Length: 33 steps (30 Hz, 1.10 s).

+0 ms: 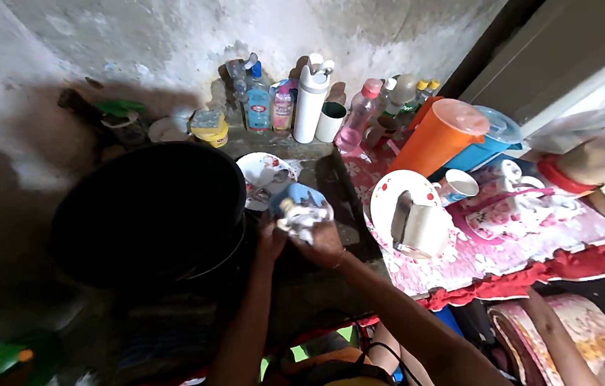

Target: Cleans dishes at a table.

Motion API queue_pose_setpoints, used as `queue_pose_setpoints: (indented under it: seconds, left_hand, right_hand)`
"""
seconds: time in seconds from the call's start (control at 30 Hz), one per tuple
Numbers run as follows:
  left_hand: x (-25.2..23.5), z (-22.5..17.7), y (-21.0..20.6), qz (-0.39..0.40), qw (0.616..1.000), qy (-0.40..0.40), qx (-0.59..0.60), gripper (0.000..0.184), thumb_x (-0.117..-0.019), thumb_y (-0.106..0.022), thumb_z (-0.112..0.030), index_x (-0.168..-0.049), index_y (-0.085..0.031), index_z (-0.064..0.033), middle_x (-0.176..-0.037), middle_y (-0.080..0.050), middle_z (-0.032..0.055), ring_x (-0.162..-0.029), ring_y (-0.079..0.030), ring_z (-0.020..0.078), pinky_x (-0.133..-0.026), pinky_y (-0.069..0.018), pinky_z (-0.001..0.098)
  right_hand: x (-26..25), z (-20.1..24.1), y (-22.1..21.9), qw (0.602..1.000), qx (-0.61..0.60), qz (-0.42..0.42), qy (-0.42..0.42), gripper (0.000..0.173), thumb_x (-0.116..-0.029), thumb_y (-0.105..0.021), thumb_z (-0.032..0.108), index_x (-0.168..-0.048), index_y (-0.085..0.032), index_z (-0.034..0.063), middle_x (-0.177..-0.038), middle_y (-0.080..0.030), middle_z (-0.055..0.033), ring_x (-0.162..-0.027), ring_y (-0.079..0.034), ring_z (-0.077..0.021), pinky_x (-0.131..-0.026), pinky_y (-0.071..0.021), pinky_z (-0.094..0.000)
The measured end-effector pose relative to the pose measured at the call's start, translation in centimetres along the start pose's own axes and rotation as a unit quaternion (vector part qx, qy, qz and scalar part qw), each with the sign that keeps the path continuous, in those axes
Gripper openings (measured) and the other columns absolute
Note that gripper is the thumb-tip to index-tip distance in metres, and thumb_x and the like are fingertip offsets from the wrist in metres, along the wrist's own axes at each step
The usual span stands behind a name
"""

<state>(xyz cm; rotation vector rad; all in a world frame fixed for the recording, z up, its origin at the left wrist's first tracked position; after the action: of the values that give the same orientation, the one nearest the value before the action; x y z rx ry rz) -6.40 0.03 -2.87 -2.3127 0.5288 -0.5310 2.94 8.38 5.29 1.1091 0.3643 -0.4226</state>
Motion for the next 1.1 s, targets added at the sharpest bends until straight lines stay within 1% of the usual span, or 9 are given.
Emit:
queue_pose_setpoints:
  seconds: [0.07, 0.17, 0.23, 0.37, 0.5, 0.73, 0.93, 1.03, 1.1]
  left_hand:
    - [1.1, 0.0, -0.6, -0.022, 0.999, 0.003, -0.030, 0.035, -0.1116, -0.017, -0.014, -0.126, -0.048, -0.0067, -0.095, -0.064, -0.0014, -0.084, -0.064, 0.0042, -0.076, -0.0562, 0.0237]
    - [1.8, -0.4, -1.3, 0.002, 0.996, -0.026, -0.089, 0.031, -0.1010, -0.033, 0.006, -0.128, -0.046, 0.0013, -0.100, -0.063, -0.0008, -0.089, -0.063, 0.0026, -0.082, -0.0554, 0.0232]
    - [1.3, -0.1, -1.7, 0.028, 0.992, -0.035, -0.122, 0.038, -0.0979, -0.041, 0.006, -0.136, -0.044, 0.0052, -0.114, -0.063, 0.0056, -0.099, -0.064, 0.0066, -0.090, -0.0549, 0.0271]
    - [1.1, 0.1, -1.6, 0.053, 0.974, -0.018, -0.220, 0.045, -0.1039, -0.044, 0.000, -0.147, -0.038, 0.0092, -0.138, -0.056, 0.0207, -0.117, -0.061, 0.0158, -0.102, -0.0517, 0.0330]
    - [1.4, -0.7, -1.6, 0.050, 0.964, -0.044, -0.258, 0.033, -0.0997, -0.051, 0.003, -0.131, -0.051, 0.0133, -0.119, -0.062, 0.0150, -0.103, -0.062, 0.0088, -0.093, -0.0530, 0.0272]
    - [1.5, -2.2, -1.3, 0.102, 0.916, -0.107, -0.374, 0.029, -0.1011, -0.050, 0.001, -0.124, -0.058, 0.0172, -0.123, -0.064, 0.0233, -0.112, -0.062, 0.0161, -0.101, -0.0488, 0.0294]
    - [2.1, -2.6, -3.8, -0.111, 0.822, -0.186, -0.526, 0.035, -0.1068, -0.049, -0.012, -0.108, -0.067, 0.0175, -0.099, -0.070, 0.0310, -0.097, -0.069, 0.0353, -0.094, -0.0508, 0.0474]
    - [2.4, -1.8, -4.0, -0.149, 0.827, -0.222, -0.494, 0.028, -0.1022, -0.051, -0.003, -0.100, -0.068, 0.0195, -0.090, -0.071, 0.0275, -0.087, -0.069, 0.0260, -0.088, -0.0533, 0.0376]
    - [2.2, -1.9, -3.7, -0.163, 0.845, -0.195, -0.471, 0.037, -0.1058, -0.048, -0.007, -0.081, -0.064, 0.0158, -0.070, -0.060, 0.0128, -0.069, -0.054, 0.0092, -0.072, -0.0468, 0.0257]
  right_hand:
    - [-1.1, 0.9, -1.1, 0.998, 0.030, 0.031, 0.047, 0.030, -0.0934, -0.067, 0.029, -0.102, -0.080, 0.0025, -0.105, -0.077, -0.0197, -0.113, -0.068, -0.0466, -0.107, -0.0347, -0.0762]
    - [-3.5, 0.3, -1.2, 0.994, 0.091, 0.057, 0.014, 0.028, -0.0908, -0.068, 0.024, -0.089, -0.076, -0.0034, -0.087, -0.075, -0.0224, -0.094, -0.072, -0.0454, -0.096, -0.0463, -0.0691]
    - [-6.1, -0.6, -0.4, 0.971, 0.102, 0.180, -0.119, 0.039, -0.0986, -0.064, 0.028, -0.106, -0.073, -0.0092, -0.104, -0.072, -0.0297, -0.109, -0.067, -0.0485, -0.104, -0.0427, -0.0651]
    - [-10.2, -2.9, 0.7, 0.909, 0.052, 0.315, -0.270, 0.050, -0.1030, -0.061, 0.039, -0.123, -0.063, -0.0068, -0.122, -0.065, -0.0310, -0.117, -0.063, -0.0472, -0.096, -0.0483, -0.0650]
    - [-9.2, -1.2, 0.4, 0.913, 0.005, 0.371, -0.171, 0.040, -0.1015, -0.064, 0.025, -0.127, -0.064, -0.0056, -0.125, -0.065, -0.0286, -0.120, -0.062, -0.0433, -0.102, -0.0459, -0.0608]
    - [-6.1, -8.2, 1.0, 0.888, -0.065, 0.269, -0.367, 0.043, -0.1085, -0.052, 0.028, -0.135, -0.058, -0.0053, -0.133, -0.062, -0.0294, -0.128, -0.057, -0.0417, -0.110, -0.0416, -0.0566]
    - [-5.5, -2.5, 1.9, 0.904, -0.042, 0.278, -0.323, 0.045, -0.1058, -0.055, 0.025, -0.135, -0.058, -0.0091, -0.135, -0.061, -0.0301, -0.130, -0.056, -0.0408, -0.113, -0.0402, -0.0530]
    - [-5.2, 0.3, 1.6, 0.918, -0.033, 0.305, -0.250, 0.047, -0.1036, -0.055, 0.027, -0.133, -0.060, -0.0103, -0.133, -0.062, -0.0303, -0.130, -0.057, -0.0411, -0.112, -0.0401, -0.0540]
    - [-4.7, -2.2, 0.7, 0.914, -0.034, 0.297, -0.275, 0.050, -0.1060, -0.052, 0.032, -0.136, -0.059, -0.0071, -0.136, -0.061, -0.0293, -0.133, -0.055, -0.0421, -0.114, -0.0385, -0.0558]
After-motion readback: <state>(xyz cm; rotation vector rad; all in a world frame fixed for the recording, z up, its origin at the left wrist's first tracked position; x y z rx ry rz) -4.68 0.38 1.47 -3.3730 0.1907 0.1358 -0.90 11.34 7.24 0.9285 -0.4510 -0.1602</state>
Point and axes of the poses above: each hand's wrist, its own x-axis away from the middle knuckle, its own y-axis out of the back of the hand, z = x × y, the point moved 5 cm from there along -x, towards the middle knuckle
